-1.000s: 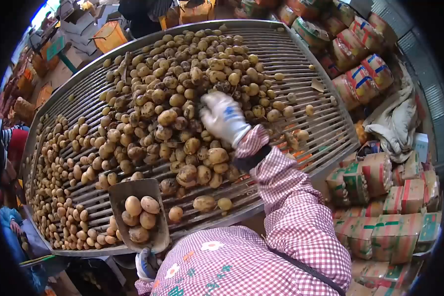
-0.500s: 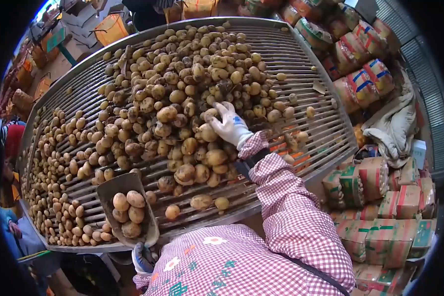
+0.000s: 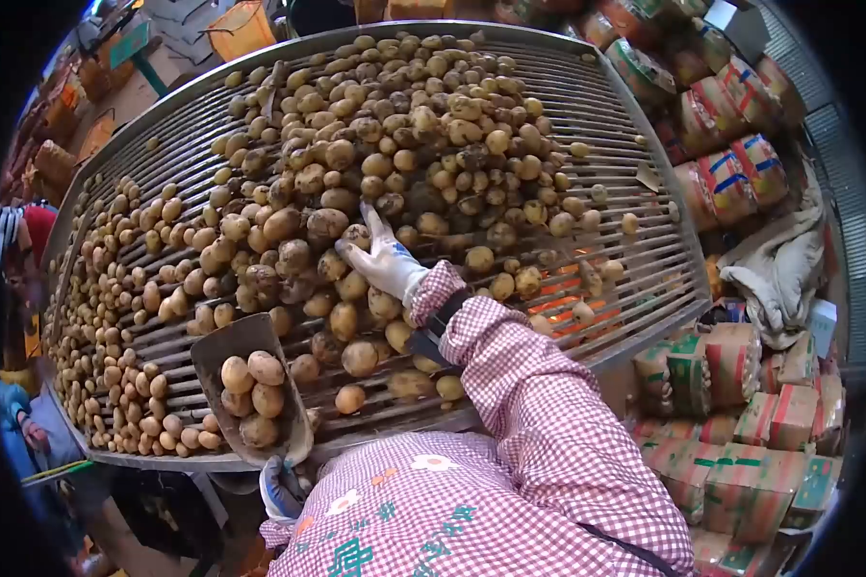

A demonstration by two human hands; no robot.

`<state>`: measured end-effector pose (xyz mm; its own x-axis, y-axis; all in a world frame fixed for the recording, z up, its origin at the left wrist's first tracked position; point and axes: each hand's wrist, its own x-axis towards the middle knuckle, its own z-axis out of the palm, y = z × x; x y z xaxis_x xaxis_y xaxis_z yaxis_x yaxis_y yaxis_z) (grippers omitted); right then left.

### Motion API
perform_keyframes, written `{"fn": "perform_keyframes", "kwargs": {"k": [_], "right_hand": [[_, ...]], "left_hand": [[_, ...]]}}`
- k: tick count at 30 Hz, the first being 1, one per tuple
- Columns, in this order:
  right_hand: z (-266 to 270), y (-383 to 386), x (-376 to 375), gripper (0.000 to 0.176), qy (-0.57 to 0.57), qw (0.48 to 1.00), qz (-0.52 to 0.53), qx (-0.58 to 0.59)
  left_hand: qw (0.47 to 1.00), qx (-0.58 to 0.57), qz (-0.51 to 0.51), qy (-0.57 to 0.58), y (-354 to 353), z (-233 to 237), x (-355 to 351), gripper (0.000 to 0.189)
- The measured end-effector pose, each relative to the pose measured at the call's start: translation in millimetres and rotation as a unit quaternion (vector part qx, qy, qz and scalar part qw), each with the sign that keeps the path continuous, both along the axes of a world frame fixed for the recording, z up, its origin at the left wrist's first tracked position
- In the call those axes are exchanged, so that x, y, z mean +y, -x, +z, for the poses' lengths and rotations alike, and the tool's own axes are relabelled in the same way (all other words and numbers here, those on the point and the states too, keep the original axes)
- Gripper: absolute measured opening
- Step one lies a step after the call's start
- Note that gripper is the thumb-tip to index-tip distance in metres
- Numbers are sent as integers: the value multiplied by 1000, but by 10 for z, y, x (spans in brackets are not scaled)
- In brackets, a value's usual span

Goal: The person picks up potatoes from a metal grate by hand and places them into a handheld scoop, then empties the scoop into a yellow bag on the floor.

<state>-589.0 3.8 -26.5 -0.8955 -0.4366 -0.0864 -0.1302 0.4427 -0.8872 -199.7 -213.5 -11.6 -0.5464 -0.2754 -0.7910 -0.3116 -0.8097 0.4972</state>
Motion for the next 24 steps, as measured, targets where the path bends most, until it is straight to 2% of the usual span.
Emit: {"fn": "perform_keyframes", "kwargs": {"k": [1, 2, 3, 4, 5, 6, 7, 9, 11, 12, 13, 14, 15, 16, 17, 19, 20, 21, 24], "right_hand": [[11, 28, -104, 97, -30, 999, -13, -25], [-414, 115, -161, 97, -72, 997, 19, 35], [-319, 105, -272, 97, -74, 996, 25, 35], [-210, 105, -387, 98, -127, 992, 0, 5], [-49, 98, -523, 99, -177, 984, -24, -24], [90, 140, -597, 103, -248, 968, 37, -6], [-70, 197, -690, 105, -161, 984, -54, -54], [15, 247, -889, 104, -145, 986, -62, -58], [146, 367, -1073, 104, -236, 967, -50, -77], [-1133, 744, -1073, 104, -369, 920, 7, 128], [-865, 721, -1162, 104, -371, 920, 12, 127], [-275, 650, -1282, 103, -287, 957, -29, 24], [48, 612, -1377, 103, -199, 974, -71, -82], [-114, 816, -1456, 104, -405, 909, 98, 32], [128, 727, -1557, 106, -212, 969, -80, -103], [91, 885, -1753, 109, -218, 969, -61, -95], [324, 850, -1864, 111, -202, 972, -56, -108], [80, 959, -1962, 111, -111, 990, -34, -75], [76, 1158, -2451, 106, -178, 981, 29, -72]], "left_hand": [[1000, -1, 4, 0, -48, -58, -26, 19], [999, -7, 21, 22, -144, -166, -61, 19], [998, -13, 40, 45, -265, -250, -100, 21], [997, 22, -9, 79, -450, -303, -180, 24], [997, 22, -2, 80, -378, -173, -147, 24], [995, 38, 32, 91, -234, 83, -88, 25], [991, 56, 63, 102, -151, 212, -70, 25], [987, 79, 57, 131, -335, 87, -151, 21], [987, 2, 88, 138, -492, 17, -213, 21], [991, -20, 45, 127, -679, -165, -336, 21], [991, -23, 49, 125, -668, -147, -355, 21], [990, -39, 64, 117, -648, -95, -359, 22], [989, -57, 80, 109, -627, -45, -356, 23], [989, -60, 83, 106, -613, -25, -350, 23], [989, -44, 100, 103, -590, -14, -343, 23], [988, -30, 116, 100, -514, 44, -367, 23], [985, -61, 125, 98, -443, 91, -381, 23], [982, -93, 135, 96, -418, 110, -394, 23], [985, -80, 101, 113, -515, 49, -439, 23]]}}
